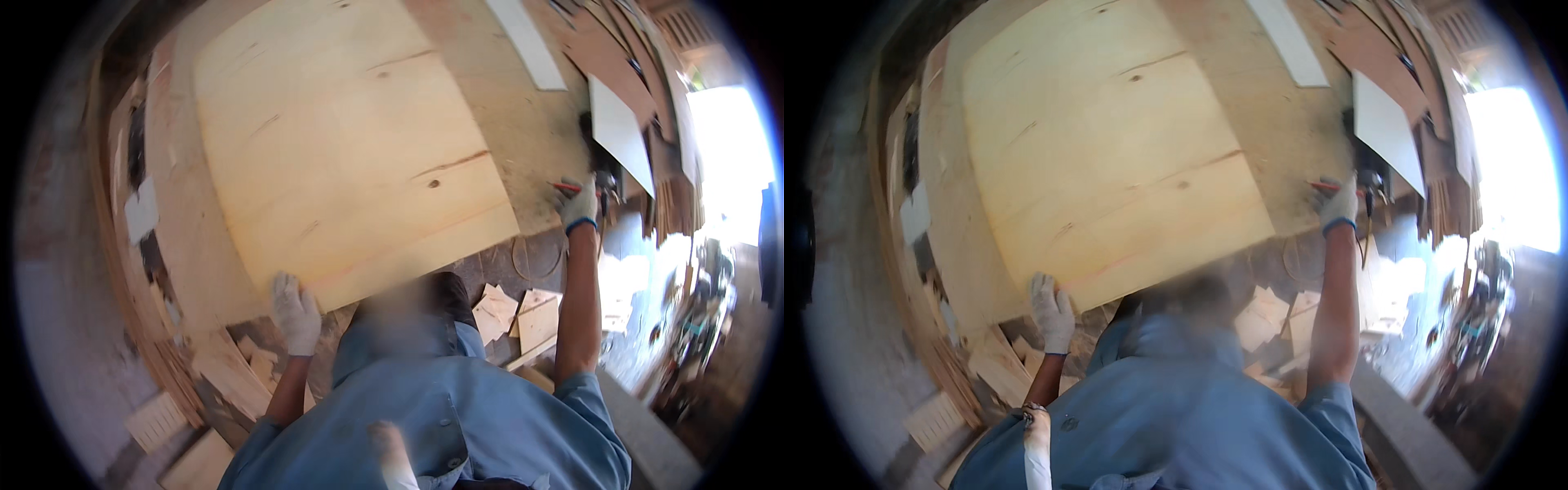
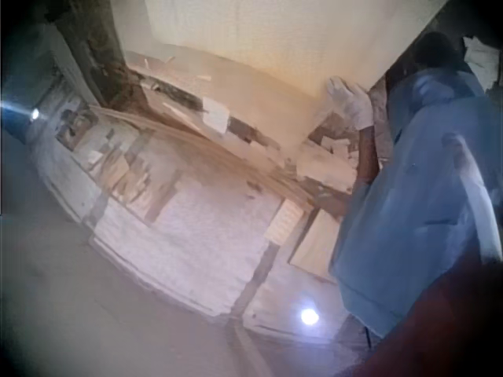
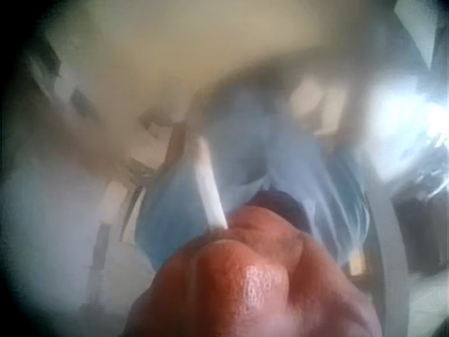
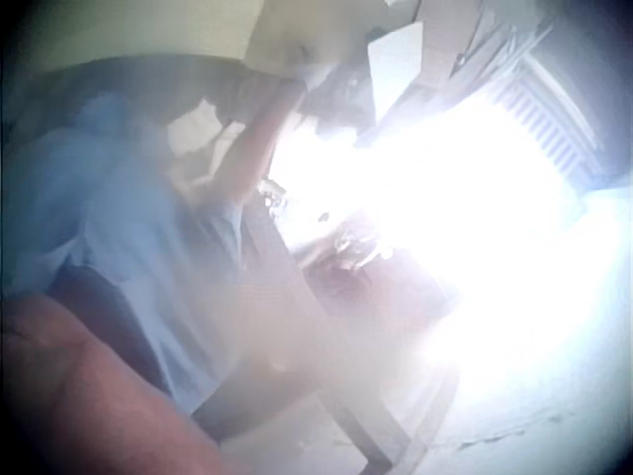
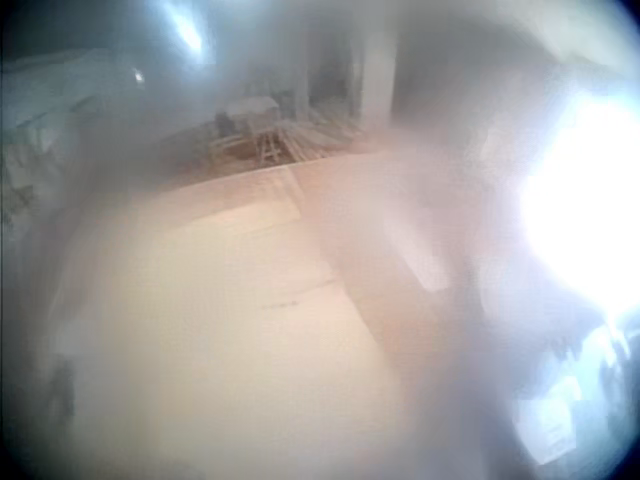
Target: The person uses a hand saw to cut a piece of plywood on a workbench. They then place a paper template on the plywood, trace its outline with a pencil, and proceed to cut along the marked line.
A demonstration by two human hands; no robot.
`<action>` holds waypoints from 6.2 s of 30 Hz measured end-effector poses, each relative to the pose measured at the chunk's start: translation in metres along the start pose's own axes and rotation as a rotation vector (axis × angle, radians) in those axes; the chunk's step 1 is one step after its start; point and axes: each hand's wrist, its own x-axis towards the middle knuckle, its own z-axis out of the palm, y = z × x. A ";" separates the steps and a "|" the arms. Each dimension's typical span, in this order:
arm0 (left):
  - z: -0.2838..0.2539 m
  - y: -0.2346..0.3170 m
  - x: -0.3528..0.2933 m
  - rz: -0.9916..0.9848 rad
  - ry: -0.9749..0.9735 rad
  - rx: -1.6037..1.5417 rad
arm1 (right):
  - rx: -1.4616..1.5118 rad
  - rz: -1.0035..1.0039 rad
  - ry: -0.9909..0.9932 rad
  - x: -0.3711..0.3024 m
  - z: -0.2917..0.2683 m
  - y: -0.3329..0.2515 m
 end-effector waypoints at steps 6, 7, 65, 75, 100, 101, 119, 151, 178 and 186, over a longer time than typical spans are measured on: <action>0.006 0.092 -0.047 -0.445 -0.095 -0.343 | 0.329 0.226 -0.540 0.082 0.009 -0.023; 0.007 0.108 -0.058 -0.559 -0.127 -0.415 | 0.391 0.182 -0.467 0.068 0.028 -0.036; -0.113 -0.006 -0.204 -1.089 0.545 -1.523 | -0.079 0.119 -1.107 -0.166 0.340 0.124; -0.215 -0.277 -0.239 -1.001 0.383 -1.418 | -0.073 -0.112 -0.847 -0.335 0.299 0.252; -0.217 -0.598 -0.195 -0.881 -0.069 -1.235 | 0.006 0.118 -0.414 -0.479 0.273 0.416; -0.221 -0.600 -0.185 -0.887 -0.060 -1.196 | 0.008 0.114 -0.395 -0.484 0.275 0.418; -0.238 -0.705 -0.133 -0.930 -0.106 -1.257 | -0.038 0.076 -0.234 -0.571 0.302 0.470; -0.231 -0.764 -0.116 -0.959 -0.088 -1.233 | -0.022 -0.017 -0.056 -0.616 0.331 0.484; -0.216 -0.790 -0.105 -0.883 0.073 -1.194 | 0.092 0.119 -0.091 -0.595 0.316 0.499; -0.230 -0.771 -0.090 -1.003 -0.003 -1.232 | 0.216 0.144 -0.117 -0.634 0.370 0.460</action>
